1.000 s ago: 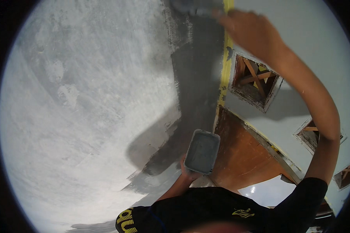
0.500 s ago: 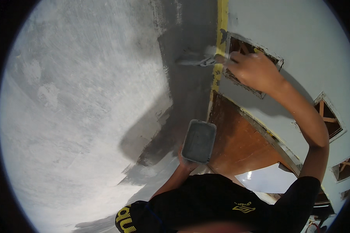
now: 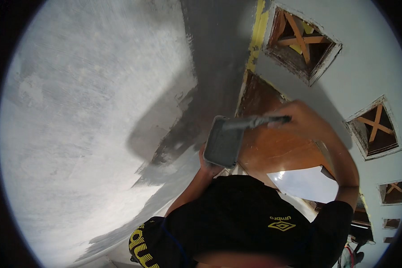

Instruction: The person applies grey plaster to a wall using a putty knife.

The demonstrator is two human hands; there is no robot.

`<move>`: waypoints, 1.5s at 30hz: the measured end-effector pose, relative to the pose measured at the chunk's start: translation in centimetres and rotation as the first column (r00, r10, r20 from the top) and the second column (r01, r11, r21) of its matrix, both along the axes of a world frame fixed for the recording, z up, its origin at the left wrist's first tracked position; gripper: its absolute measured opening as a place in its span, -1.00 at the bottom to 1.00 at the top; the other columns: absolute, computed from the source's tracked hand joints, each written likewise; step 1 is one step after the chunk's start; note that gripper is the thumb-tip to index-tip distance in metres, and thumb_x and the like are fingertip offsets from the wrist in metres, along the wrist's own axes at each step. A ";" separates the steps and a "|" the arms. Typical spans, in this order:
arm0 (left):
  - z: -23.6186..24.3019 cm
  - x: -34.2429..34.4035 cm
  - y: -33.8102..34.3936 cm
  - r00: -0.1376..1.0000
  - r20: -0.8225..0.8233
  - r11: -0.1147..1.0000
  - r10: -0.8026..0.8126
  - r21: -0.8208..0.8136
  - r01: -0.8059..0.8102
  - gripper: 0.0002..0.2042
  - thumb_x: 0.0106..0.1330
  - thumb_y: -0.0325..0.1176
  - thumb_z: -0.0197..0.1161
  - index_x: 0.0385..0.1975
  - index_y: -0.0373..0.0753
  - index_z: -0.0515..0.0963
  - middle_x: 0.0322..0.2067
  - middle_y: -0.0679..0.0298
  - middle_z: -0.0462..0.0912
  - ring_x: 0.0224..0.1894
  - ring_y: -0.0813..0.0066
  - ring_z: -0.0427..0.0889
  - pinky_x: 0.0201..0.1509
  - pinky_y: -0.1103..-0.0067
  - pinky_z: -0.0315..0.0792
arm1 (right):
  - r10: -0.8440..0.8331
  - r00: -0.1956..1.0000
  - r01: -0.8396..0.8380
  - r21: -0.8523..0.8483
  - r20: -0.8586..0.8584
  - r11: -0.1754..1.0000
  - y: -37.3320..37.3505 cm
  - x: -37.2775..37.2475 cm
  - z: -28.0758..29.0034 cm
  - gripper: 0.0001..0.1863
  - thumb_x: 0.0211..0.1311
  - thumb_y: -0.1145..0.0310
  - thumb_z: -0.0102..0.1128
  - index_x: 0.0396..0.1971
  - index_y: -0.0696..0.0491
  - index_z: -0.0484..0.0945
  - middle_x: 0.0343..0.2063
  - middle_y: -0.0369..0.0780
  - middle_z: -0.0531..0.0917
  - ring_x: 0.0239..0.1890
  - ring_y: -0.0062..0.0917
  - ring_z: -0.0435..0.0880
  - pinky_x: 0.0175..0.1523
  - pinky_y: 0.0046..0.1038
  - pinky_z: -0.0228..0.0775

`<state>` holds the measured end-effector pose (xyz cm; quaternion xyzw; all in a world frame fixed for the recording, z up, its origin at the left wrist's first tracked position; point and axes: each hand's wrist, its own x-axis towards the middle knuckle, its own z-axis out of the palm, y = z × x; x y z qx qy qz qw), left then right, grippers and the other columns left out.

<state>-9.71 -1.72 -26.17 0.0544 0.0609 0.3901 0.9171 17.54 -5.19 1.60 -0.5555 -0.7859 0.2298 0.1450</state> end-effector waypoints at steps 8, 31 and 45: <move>-1.6 -1.2 -0.9 0.999 0.036 0.999 -0.029 -0.016 0.030 -0.32 0.43 0.12 0.01 0.41 -0.22 0.29 0.33 0.06 0.42 0.33 0.07 0.44 0.44 0.12 0.29 | 0.003 0.985 -0.013 -0.058 -0.175 0.998 -2.3 -2.9 -11.3 -0.68 0.21 0.27 0.40 -0.05 0.03 0.75 -0.33 -0.12 0.74 -0.31 -0.35 0.69 -0.19 -0.31 0.46; -4.9 -7.7 -4.1 0.995 -0.032 0.976 0.099 -0.192 -0.103 -0.43 0.46 0.02 -0.09 0.29 -0.26 0.42 0.22 0.09 0.54 0.23 0.12 0.53 0.36 0.16 0.39 | -0.184 0.967 0.133 -0.268 -0.177 0.954 -2.0 -9.5 -14.3 -0.66 0.18 0.41 0.38 -0.01 0.09 0.71 -0.32 -0.07 0.71 -0.33 -0.32 0.68 -0.17 -0.37 0.47; -2.2 -10.9 -6.4 0.917 -0.123 0.901 0.379 -0.176 -0.397 -0.47 0.48 -0.03 -0.10 0.21 -0.32 0.45 0.10 0.04 0.61 0.11 0.14 0.62 0.25 0.23 0.49 | -0.119 0.981 0.104 -0.103 -0.154 0.989 -2.5 -11.3 -14.0 -0.72 0.19 0.41 0.39 -0.11 0.16 0.71 -0.33 -0.09 0.71 -0.36 -0.34 0.69 -0.23 -0.36 0.47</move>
